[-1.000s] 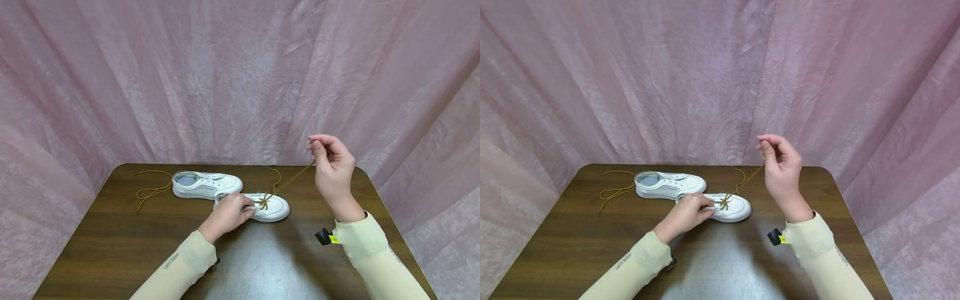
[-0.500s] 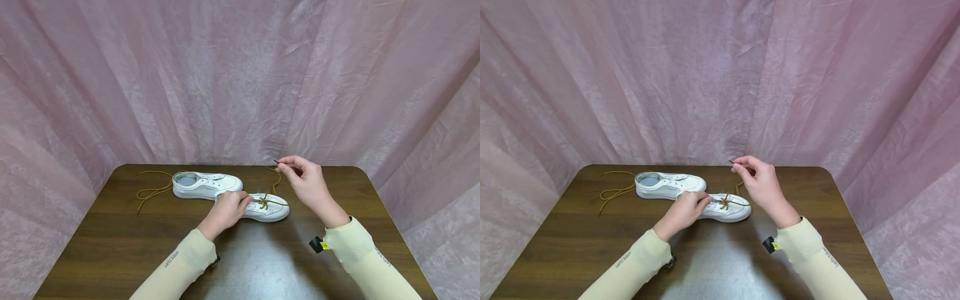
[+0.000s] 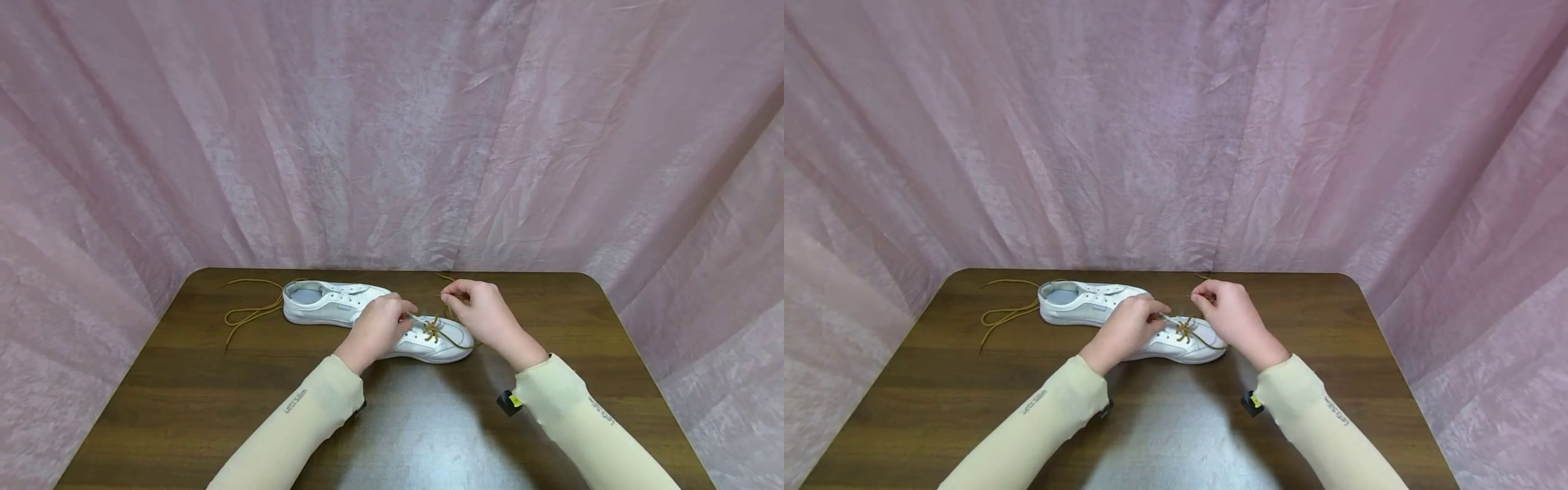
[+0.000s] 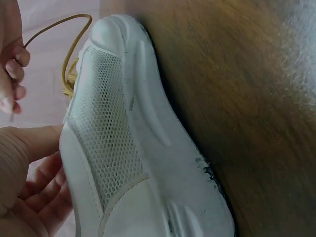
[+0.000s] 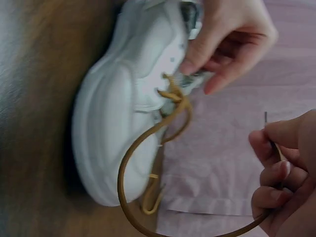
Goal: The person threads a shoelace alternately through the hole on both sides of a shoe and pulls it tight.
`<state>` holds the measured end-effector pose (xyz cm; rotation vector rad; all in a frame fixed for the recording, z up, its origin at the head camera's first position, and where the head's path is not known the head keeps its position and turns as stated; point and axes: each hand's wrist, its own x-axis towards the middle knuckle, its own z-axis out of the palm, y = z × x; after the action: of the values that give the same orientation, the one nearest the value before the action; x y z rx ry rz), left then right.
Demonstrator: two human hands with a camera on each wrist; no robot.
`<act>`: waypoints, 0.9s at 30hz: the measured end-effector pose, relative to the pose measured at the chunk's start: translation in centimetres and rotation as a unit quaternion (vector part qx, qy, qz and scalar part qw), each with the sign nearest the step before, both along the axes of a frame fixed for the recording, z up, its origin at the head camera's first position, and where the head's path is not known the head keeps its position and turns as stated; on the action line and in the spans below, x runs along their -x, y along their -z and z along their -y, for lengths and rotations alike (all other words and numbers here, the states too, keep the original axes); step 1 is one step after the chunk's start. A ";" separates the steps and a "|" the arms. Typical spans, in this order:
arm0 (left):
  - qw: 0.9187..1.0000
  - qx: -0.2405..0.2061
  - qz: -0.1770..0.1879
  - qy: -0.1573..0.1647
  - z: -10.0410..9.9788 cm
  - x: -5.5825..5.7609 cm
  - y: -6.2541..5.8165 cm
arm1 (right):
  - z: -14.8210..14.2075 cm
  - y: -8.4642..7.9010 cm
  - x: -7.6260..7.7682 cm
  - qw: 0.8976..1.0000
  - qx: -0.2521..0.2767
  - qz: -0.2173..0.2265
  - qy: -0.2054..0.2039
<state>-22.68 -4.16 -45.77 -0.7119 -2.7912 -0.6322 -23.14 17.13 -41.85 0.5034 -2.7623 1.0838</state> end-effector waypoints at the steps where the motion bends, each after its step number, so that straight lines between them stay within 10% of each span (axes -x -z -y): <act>1: 1.000 0.018 -0.014 0.002 -0.1 0.1 0.1 | 0.1 0.3 0.1 1.000 -0.012 0.003 -0.005; 13: 0.981 0.110 -0.153 0.051 -0.4 0.7 1.4 | 0.8 2.8 0.7 0.994 -0.098 0.033 -0.022; 27: 0.991 0.078 -0.110 0.022 -0.3 1.1 1.2 | 0.7 3.4 1.0 0.993 -0.114 0.014 -0.018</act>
<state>-23.74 -3.84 -46.98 -0.8197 -2.6470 -0.3207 -24.10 16.47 -45.27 0.5694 -2.9297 0.7897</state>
